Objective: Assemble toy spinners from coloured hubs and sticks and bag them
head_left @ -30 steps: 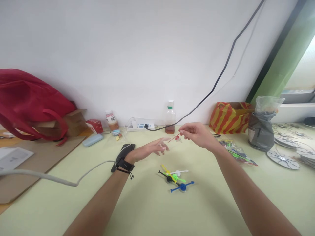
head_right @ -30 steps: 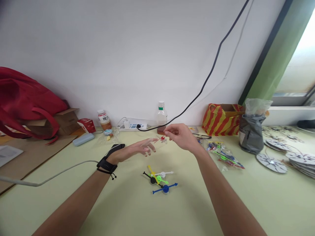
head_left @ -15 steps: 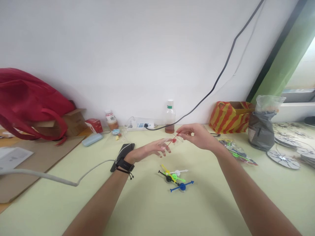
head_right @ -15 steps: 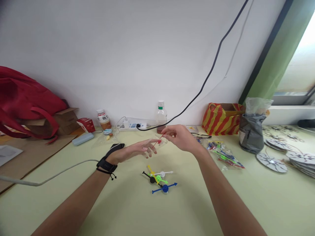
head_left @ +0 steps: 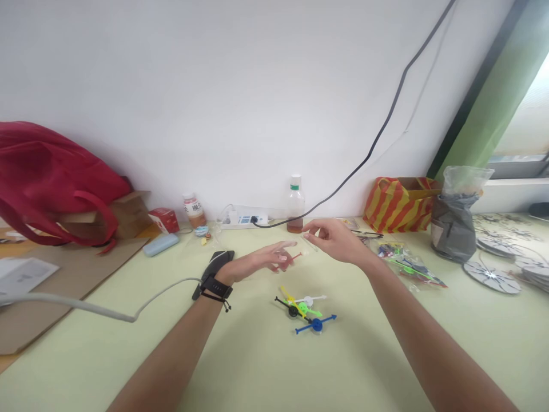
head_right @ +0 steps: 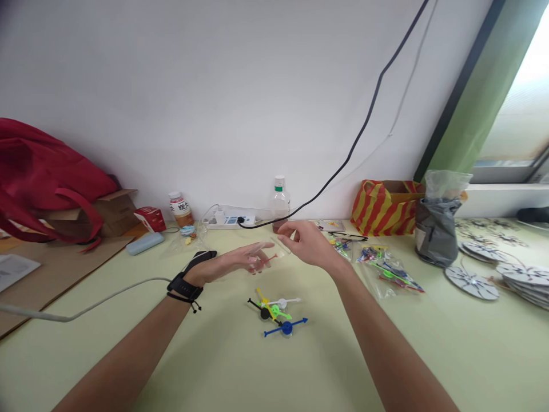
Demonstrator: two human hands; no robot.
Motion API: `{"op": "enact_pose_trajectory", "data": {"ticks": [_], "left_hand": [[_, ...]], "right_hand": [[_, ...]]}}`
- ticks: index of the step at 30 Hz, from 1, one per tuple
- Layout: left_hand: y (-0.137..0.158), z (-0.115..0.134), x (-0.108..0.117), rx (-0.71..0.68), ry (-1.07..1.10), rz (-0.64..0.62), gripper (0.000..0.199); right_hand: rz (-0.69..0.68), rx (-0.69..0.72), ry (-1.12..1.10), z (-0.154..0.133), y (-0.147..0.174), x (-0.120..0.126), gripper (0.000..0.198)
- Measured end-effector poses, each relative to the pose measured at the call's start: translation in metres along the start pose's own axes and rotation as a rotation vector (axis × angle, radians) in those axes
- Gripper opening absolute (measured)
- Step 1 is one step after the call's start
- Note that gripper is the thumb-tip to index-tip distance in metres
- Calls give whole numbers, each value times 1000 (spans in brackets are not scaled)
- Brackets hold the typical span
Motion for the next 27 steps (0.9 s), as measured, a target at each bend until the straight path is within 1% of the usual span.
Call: {"op": "enact_pose_trajectory", "data": {"ticks": [2,3,5,7,9,10,11,14,16,17,19,21,24,25,27], "left_hand": [[0,-8,6,30,7,40,64],[0,-11,9,37,17,62,65],[-1,-16,15,36,46,107,67],[-1,-18,18,25,71,141,68],[-1,-19,20,22,90,155,68],[-1,-20,20,24,97,158,67],[-1,-20,20,25,103,160,67],[0,-19,21,20,118,168,65],[1,-18,22,12,122,175,63],[1,-18,22,11,122,177,63],[1,-18,22,12,113,176,62],[0,-20,22,15,106,170,64],[-1,-24,23,18,107,158,67],[-2,-26,24,21,107,161,68],[-2,-31,27,36,106,172,69]], "right_hand": [[20,-56,91,13,0,3,20],[4,-95,141,21,0,1,18],[-107,-173,213,35,2,-11,13],[-284,-199,198,41,8,-36,10],[-442,-162,110,33,14,-68,9],[-497,-131,57,26,17,-84,10],[-528,-113,27,21,20,-98,12],[-536,-141,-20,14,24,-130,23],[-537,-157,-77,12,25,-143,34],[-532,-165,-111,13,25,-146,37],[-512,-173,-179,12,22,-143,35],[-485,-188,-280,11,18,-130,26],[-466,-224,-497,3,14,-102,11],[-466,-216,-559,-1,13,-90,10],[-436,-153,-611,-11,12,-62,17]]}}
Point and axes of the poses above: each hand's wrist, its own y-axis away from the middle knuckle, its own x-axis out of the back of the hand, z = x × y, the point moved 9 cm from there along -y, towards the middle knuckle, and after that the axes turned 7 degrees about -y, right-handed, at the moved point
